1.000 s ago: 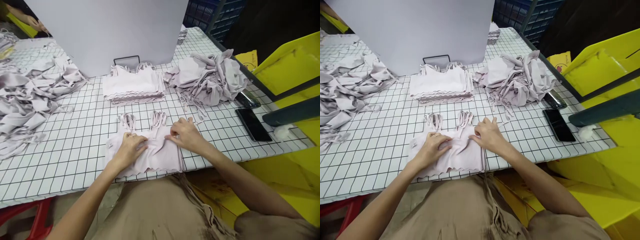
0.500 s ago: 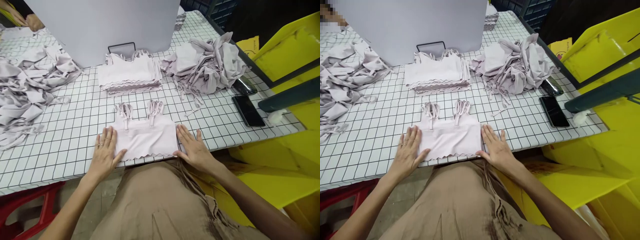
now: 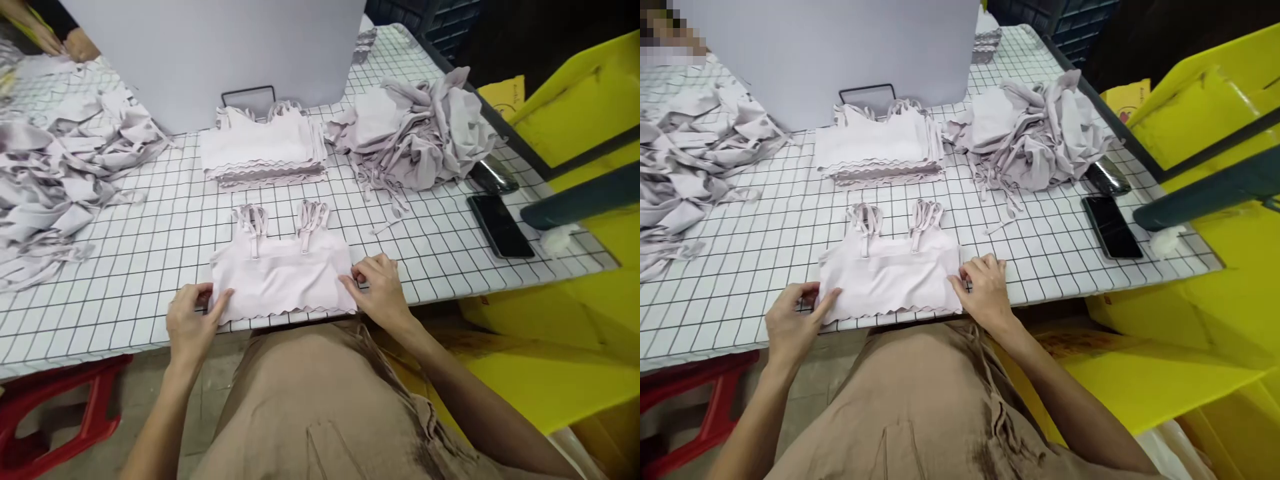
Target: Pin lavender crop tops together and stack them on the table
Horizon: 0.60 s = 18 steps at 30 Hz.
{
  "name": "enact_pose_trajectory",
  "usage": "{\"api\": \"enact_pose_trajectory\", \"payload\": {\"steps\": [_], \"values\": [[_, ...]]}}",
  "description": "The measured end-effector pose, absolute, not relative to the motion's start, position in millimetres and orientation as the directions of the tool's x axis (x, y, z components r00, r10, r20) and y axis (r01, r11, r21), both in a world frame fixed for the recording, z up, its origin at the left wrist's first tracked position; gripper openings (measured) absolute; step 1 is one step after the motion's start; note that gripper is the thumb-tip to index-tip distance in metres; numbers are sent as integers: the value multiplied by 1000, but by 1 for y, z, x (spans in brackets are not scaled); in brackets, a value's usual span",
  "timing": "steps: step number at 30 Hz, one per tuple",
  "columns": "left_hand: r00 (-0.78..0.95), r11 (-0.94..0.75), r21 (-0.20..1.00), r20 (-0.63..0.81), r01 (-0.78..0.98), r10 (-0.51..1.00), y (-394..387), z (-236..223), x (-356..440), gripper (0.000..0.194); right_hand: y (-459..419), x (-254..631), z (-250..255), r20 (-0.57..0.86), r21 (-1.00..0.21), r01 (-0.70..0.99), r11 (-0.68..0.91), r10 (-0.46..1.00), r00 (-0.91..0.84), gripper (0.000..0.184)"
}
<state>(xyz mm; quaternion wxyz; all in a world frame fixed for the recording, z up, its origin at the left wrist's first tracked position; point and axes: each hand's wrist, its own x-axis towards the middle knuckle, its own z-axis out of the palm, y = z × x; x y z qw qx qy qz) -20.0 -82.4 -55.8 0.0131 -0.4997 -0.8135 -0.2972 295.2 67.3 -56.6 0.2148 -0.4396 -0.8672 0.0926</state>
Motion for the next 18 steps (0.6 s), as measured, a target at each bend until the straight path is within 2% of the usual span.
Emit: {"api": "enact_pose_trajectory", "payload": {"steps": [2, 5, 7, 8, 10, 13, 16, 18], "values": [[-489, 277, 491, 381, 826, 785, -78, -57, -18, 22, 67, 290, -56, 351, -216, 747, 628, 764, -541, 27], [-480, 245, 479, 463, 843, 745, -72, -57, -12, 15, 64, 285, -49, 447, 62, 755, 653, 658, -606, 27], [-504, 245, 507, 472, 826, 723, -69, -54, -7, 14, 61, 282, -43, 467, 143, 745, 652, 619, -632, 29], [-541, 251, 556, 452, 793, 709, -68, -53, -5, 14, 60, 281, -39, 472, 128, 743, 657, 619, -629, 29], [-664, 263, 727, 338, 635, 667, -67, -49, -2, 14, 60, 279, -31, 470, 1, 748, 663, 661, -586, 27], [-772, 196, 961, 25, 193, 635, -64, -41, -7, 18, 66, 273, -15, 388, -343, 728, 594, 795, -466, 23], [-693, 105, 983, -182, -152, 697, -55, -27, -35, 31, 85, 251, 7, 146, -706, 588, 394, 894, -424, 25], [-680, 77, 973, -208, -217, 703, -49, -11, -69, 39, 102, 219, 26, -6, -855, 455, 248, 874, -486, 28]]}}
